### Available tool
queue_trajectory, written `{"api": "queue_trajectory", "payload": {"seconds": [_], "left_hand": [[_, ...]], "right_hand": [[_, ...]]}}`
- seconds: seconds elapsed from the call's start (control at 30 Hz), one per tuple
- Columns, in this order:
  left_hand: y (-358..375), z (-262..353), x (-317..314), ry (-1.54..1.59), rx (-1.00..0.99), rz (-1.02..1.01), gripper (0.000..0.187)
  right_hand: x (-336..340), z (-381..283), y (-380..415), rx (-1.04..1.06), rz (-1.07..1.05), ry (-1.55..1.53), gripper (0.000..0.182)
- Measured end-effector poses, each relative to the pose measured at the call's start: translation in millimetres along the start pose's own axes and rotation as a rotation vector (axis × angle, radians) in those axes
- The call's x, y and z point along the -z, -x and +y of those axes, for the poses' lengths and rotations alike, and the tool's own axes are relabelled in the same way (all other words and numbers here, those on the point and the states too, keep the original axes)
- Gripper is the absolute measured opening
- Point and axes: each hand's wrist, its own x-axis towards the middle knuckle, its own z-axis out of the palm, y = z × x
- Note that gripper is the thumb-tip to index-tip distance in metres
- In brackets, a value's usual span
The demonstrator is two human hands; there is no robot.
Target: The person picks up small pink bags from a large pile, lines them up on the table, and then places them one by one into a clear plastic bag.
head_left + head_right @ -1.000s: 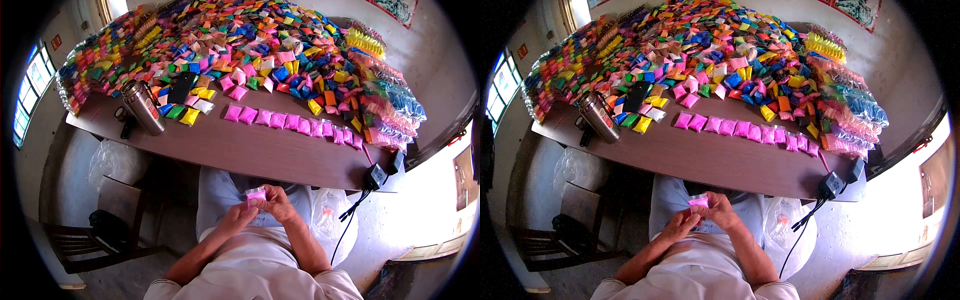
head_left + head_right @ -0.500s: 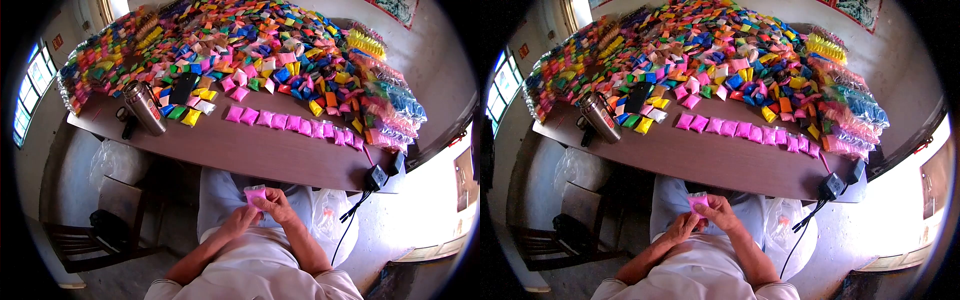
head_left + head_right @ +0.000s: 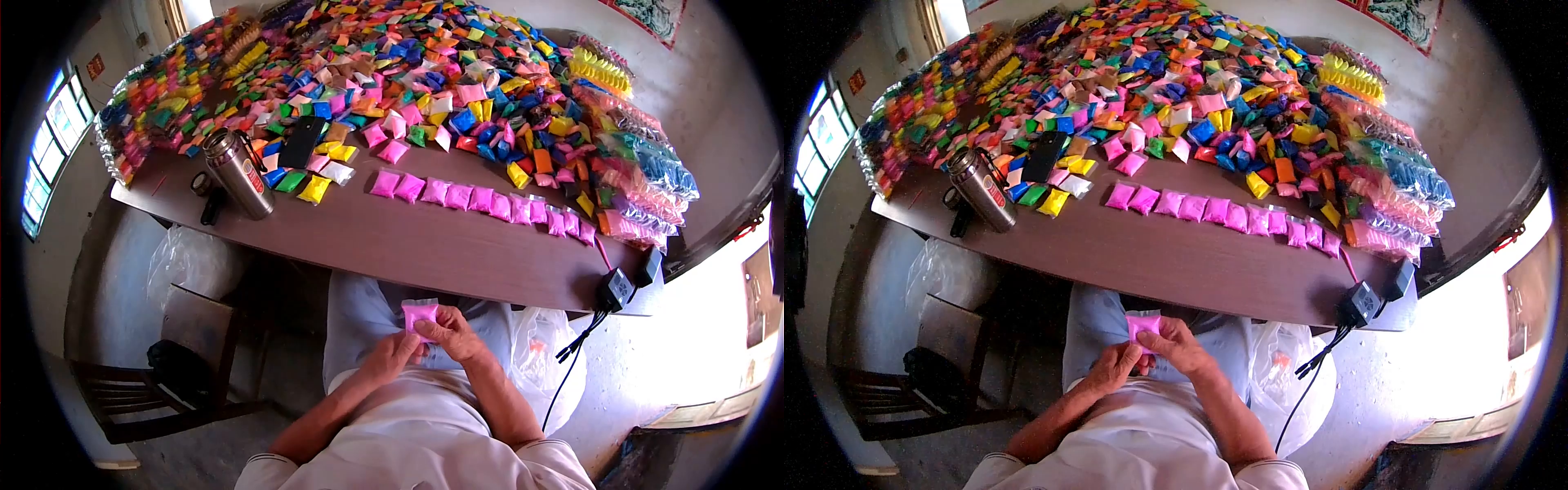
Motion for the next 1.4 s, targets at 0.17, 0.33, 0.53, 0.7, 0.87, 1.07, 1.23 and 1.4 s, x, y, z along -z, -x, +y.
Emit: {"api": "queue_trajectory", "payload": {"seconds": [0.17, 0.33, 0.53, 0.7, 0.87, 1.07, 1.23, 1.4], "left_hand": [[-4, 7, 1, 0.085, 0.051, 0.037, 0.052], [-4, 10, 2, 0.01, 0.06, -0.008, 0.051], [0, 7, -4, 0.016, 0.061, -0.011, 0.053], [-5, 0, 2, 0.05, 0.021, 0.038, 0.052], [-3, 5, 3, 0.025, 0.012, 0.035, 0.051], [-1, -5, 0, 0.043, 0.015, 0.005, 0.049], [-2, 4, 6, 0.027, 0.027, 0.128, 0.052], [-1, 9, 4, -0.044, 0.043, 0.14, 0.053]], "right_hand": [[-8, -11, -2, 0.05, 0.059, 0.036, 0.031], [-8, -3, -4, 0.014, 0.065, 0.003, 0.03], [-7, 8, -3, 0.049, 0.07, 0.008, 0.029], [-1, 12, -6, 0.075, 0.076, -0.048, 0.026], [-4, -3, -3, 0.099, 0.1, -0.04, 0.024], [-2, 1, -3, 0.125, 0.063, 0.019, 0.023], [10, 18, -3, 0.088, 0.142, 0.047, 0.026], [5, 2, 2, -0.068, 0.118, 0.182, 0.029]]}}
